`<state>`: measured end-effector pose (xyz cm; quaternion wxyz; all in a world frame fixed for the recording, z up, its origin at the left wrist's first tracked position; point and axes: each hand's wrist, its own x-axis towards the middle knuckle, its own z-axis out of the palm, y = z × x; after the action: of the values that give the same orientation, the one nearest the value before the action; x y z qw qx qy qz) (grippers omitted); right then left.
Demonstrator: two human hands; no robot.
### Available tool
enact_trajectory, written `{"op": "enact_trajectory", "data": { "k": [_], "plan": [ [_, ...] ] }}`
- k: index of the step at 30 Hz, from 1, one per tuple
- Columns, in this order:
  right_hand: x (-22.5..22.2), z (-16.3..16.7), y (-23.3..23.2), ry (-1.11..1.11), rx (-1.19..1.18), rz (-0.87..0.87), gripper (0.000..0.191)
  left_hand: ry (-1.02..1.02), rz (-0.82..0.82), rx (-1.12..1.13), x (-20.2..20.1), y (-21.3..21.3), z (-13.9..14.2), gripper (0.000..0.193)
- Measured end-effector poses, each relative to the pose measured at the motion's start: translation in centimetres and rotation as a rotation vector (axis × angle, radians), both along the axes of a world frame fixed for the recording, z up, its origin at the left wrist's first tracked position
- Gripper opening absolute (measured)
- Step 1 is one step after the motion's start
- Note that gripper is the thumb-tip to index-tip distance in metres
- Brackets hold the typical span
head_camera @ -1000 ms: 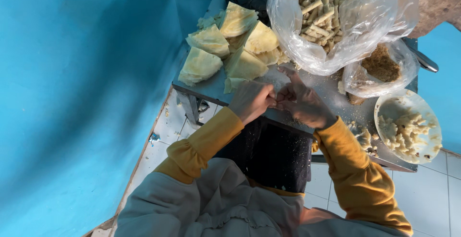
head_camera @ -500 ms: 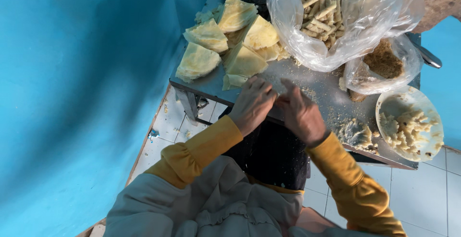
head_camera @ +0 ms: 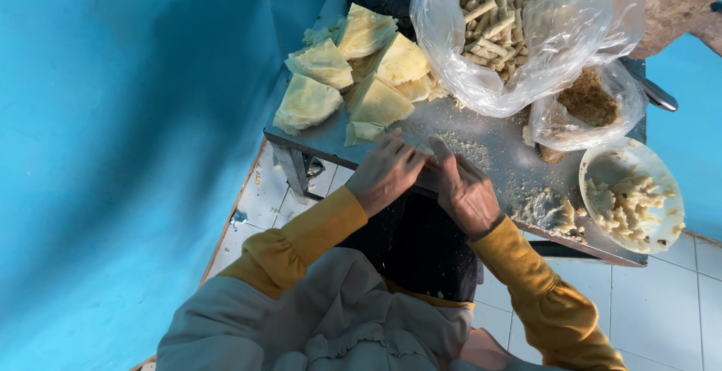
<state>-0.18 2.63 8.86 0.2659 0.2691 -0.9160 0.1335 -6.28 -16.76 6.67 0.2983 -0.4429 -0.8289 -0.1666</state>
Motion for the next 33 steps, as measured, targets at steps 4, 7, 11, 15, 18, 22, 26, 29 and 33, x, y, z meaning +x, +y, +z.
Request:
{"op": "enact_trajectory", "data": {
  "k": [4,7,11,15,18,22,26,29,33],
  "plan": [
    [0.4,0.5,-0.6,0.038,-0.015,0.014,0.057,0.083,0.011,-0.036,0.4,-0.4,0.2,0.013],
    [-0.7,1.0,-1.0,0.036,-0.039,0.017,0.052,-0.028,-0.001,0.043,-0.4,0.0,0.4,0.012],
    [-3.2,2.1,0.1,-0.406,-0.37,0.047,0.062,-0.379,-0.002,0.088,-1.7,0.4,0.5,0.009],
    [-3.4,2.5,0.6,-0.475,-0.394,0.085,0.068,-0.156,0.039,-0.055,-0.9,0.8,0.2,0.017],
    [-1.7,2.3,-0.2,-0.197,-0.139,0.023,0.069,0.07,0.059,-0.099,0.1,0.5,0.1,0.027],
    [-0.7,2.8,-0.9,-0.026,-0.059,0.054,0.068,0.159,0.1,-0.167,0.5,0.2,0.7,0.026],
    [-1.6,3.4,-0.8,-0.226,-0.136,0.006,0.063,0.145,0.153,-0.176,0.6,0.6,1.6,0.017],
    [-1.2,3.2,-0.5,-0.206,-0.073,-0.006,0.062,0.081,0.137,-0.192,1.4,0.3,2.0,0.013],
    [1.0,2.4,-0.9,-0.054,0.07,0.003,0.077,0.05,0.208,-0.207,3.4,0.1,2.2,0.023]
  ]
}}
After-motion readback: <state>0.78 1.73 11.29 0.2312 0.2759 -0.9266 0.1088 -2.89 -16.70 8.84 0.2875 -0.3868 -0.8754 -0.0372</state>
